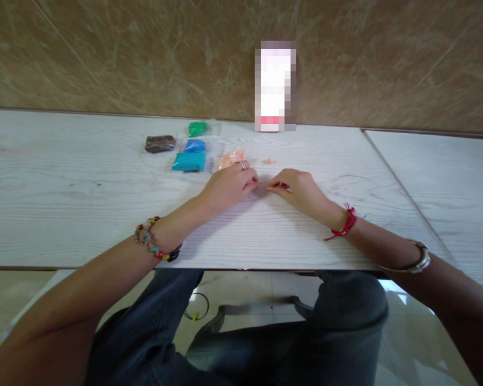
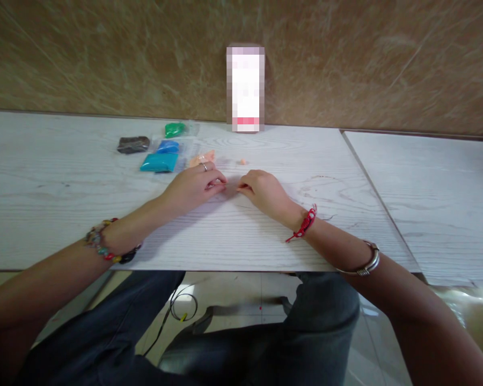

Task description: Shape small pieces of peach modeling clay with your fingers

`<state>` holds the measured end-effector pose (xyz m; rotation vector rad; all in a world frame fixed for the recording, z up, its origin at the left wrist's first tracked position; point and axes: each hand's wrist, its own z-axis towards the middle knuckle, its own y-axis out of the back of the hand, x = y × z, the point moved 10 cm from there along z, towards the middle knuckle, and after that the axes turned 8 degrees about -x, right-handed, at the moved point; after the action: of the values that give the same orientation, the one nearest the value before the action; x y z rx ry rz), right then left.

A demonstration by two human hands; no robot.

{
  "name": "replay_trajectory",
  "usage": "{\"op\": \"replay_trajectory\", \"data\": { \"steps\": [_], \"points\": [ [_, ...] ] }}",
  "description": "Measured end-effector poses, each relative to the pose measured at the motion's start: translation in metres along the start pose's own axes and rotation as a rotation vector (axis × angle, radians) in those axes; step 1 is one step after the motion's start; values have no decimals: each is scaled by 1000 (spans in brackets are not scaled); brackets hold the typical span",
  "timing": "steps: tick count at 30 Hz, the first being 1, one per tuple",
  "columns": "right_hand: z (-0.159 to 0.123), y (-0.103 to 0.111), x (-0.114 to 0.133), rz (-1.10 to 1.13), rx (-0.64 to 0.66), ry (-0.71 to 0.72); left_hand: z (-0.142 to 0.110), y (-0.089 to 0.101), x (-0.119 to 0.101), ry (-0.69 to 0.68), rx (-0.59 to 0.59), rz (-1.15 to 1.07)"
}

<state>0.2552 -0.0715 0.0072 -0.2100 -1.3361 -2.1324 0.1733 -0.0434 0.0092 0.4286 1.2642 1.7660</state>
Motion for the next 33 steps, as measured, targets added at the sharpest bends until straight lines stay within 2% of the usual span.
{"op": "replay_trajectory", "data": {
  "steps": [5,10,13,21,27,33],
  "points": [
    [0,0,-7,4,-12,-50,0,0,11,35,-23,16],
    [-10,-4,11,-263,51,82,1,7,11,33,-70,27],
    [-17,-1,21,-344,76,159,0,9,11,36,-69,30],
    [-29,-1,28,-344,312,229,0,6,13,48,-34,40],
    [-32,-16,17,-458,366,154,0,1,12,50,7,59],
    [-39,-11,22,-436,411,162,0,4,14,54,-20,41]
  ]
}}
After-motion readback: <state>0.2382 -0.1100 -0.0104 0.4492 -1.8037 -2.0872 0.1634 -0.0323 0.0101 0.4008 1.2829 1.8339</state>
